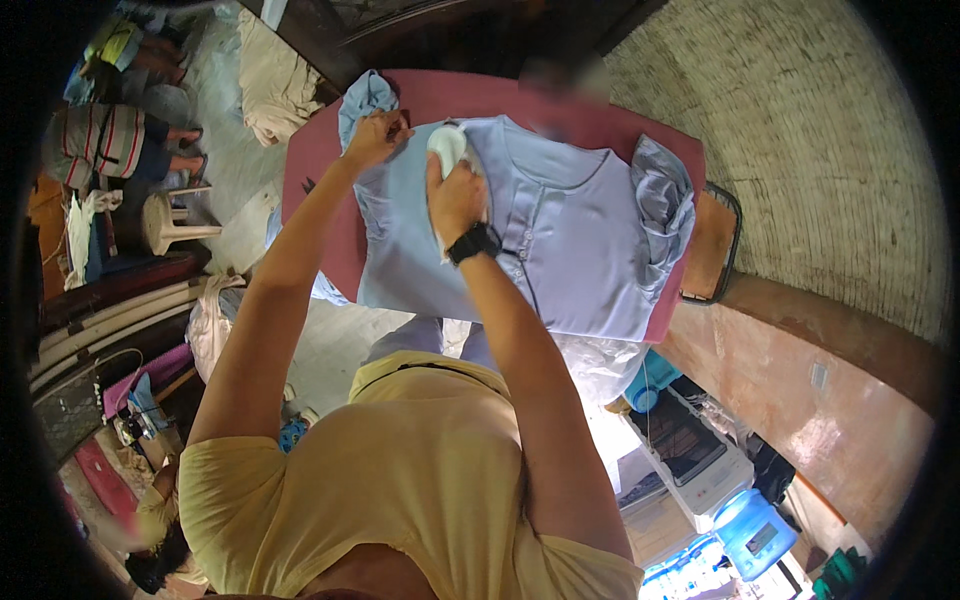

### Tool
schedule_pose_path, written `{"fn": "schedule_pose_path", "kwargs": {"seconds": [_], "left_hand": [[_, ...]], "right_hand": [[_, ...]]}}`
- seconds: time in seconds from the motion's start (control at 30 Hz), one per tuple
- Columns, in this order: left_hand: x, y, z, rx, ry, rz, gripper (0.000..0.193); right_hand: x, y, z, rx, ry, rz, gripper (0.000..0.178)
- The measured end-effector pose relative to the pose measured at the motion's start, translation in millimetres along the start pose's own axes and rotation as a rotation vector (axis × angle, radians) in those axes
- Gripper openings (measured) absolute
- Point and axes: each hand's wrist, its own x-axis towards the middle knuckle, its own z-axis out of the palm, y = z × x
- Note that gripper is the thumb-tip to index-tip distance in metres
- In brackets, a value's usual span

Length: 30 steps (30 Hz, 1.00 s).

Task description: The person irons a blue shirt on a padded board, moving the iron across different sections of the garment and occasionally repositioning or folding the fabric by hand.

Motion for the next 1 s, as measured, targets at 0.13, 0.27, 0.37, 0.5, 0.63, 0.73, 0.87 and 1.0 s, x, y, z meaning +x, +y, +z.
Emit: {"fn": "schedule_pose_path", "kwargs": {"seconds": [0.13, 0.27, 0.37, 0.5, 0.63, 0.73, 0.87, 1.0], "left_hand": [[1, -6, 5, -0.036, 0.075, 0.059, 0.018], [0, -9, 4, -0.057, 0.055, 0.057, 0.015], [-2, -6, 4, -0.001, 0.107, 0.086, 0.015], [1, -9, 3, -0.014, 0.024, 0.067, 0.018], [1, -8, -18, 0.007, -0.162, 0.115, 0.023], [-4, -4, -33, 0.293, -0.288, 0.184, 0.034], [-9, -8, -39, 0.395, -0.356, 0.289, 0.046], [-14, -5, -32, 0.412, -0.267, 0.288, 0.043]], "right_hand": [[52, -7, 10, -0.004, 0.075, -0.056, 0.057], [46, 8, 22, 0.202, 0.11, -0.108, 0.06], [53, -2, 16, 0.162, 0.036, 0.028, 0.06], [27, 8, 18, 0.226, 0.03, 0.038, 0.058], [-72, 16, 7, 0.194, -0.104, -0.005, 0.052], [-138, 26, 3, 0.297, -0.334, 0.108, 0.042], [-168, 30, -9, 0.196, -0.441, -0.072, 0.042], [-187, 39, -5, 0.131, -0.5, -0.139, 0.044]]}}
